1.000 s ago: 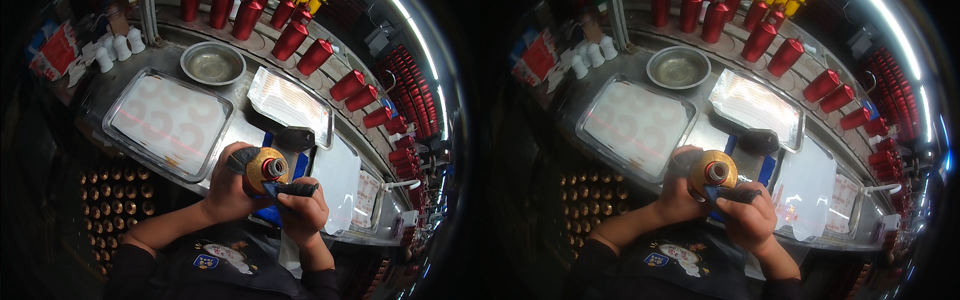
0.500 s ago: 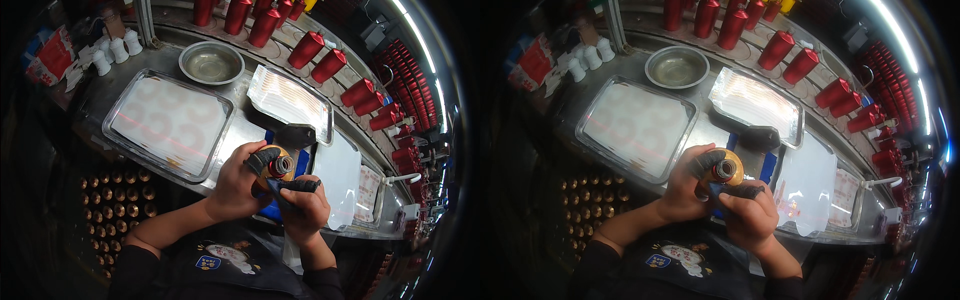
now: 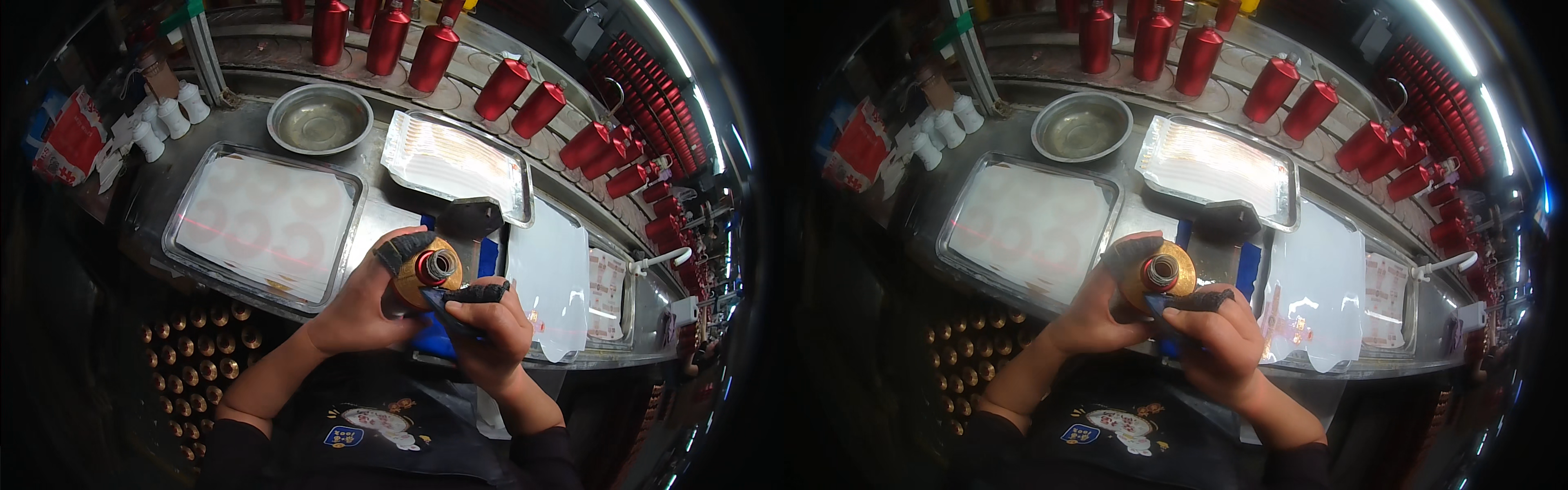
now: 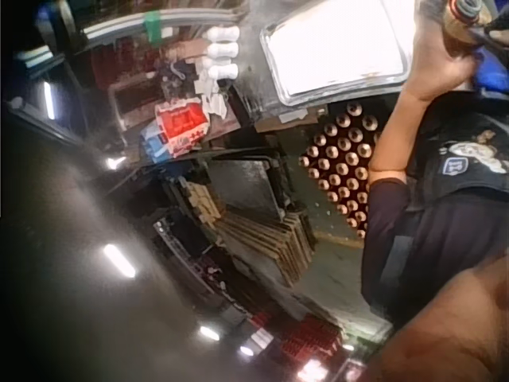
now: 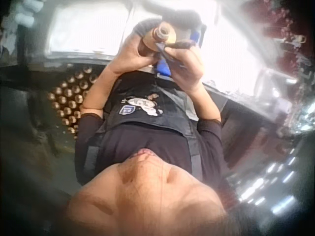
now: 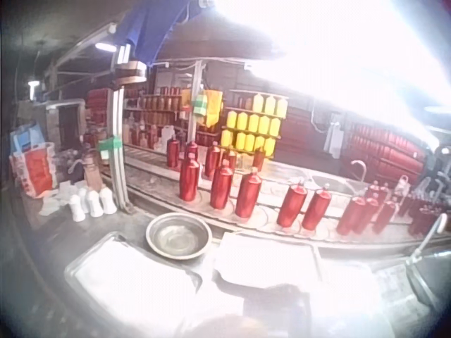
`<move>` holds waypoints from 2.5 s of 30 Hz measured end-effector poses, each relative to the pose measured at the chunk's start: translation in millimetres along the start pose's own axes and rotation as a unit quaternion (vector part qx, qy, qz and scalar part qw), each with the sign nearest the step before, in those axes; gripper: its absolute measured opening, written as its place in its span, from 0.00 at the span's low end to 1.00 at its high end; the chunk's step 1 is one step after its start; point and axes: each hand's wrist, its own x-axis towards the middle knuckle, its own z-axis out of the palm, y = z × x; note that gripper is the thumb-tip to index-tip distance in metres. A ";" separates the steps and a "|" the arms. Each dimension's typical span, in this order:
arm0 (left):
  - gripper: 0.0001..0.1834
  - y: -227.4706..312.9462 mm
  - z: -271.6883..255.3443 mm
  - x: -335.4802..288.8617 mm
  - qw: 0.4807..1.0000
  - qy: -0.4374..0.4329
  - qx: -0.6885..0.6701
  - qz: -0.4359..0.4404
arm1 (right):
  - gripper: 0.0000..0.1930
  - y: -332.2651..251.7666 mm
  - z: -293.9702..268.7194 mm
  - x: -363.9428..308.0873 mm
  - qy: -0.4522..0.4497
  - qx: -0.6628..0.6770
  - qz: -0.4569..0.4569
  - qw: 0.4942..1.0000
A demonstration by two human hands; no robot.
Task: The person applies adhesive labels to red cylindrical bottles. They peel the backing from a label sheet, place a label on the bottle, smooth it down, and then place the finished bottle on a nearby rack. The process is repeated for multiple bottles.
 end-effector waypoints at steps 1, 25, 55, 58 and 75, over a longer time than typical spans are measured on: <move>0.45 0.5 -1.1 1.7 0.999 -0.032 0.012 0.011 | 0.19 0.4 0.3 -0.1 -0.001 -0.003 0.001 1.000; 0.45 -7.7 23.1 -8.7 0.950 0.140 0.262 0.095 | 0.17 17.6 -0.1 -12.1 -0.003 0.073 -0.010 0.997; 0.50 2.5 -16.1 8.9 0.988 0.002 0.155 -0.015 | 0.14 54.4 2.0 16.9 -0.056 0.210 0.287 0.933; 0.43 -1.9 -27.8 12.6 0.995 -0.023 0.065 -0.068 | 0.14 73.3 7.9 30.0 -0.066 0.209 0.288 0.932; 0.67 -19.1 -45.2 7.6 0.980 -0.120 -0.091 -0.128 | 0.13 82.3 26.4 87.5 -0.158 0.258 0.365 0.880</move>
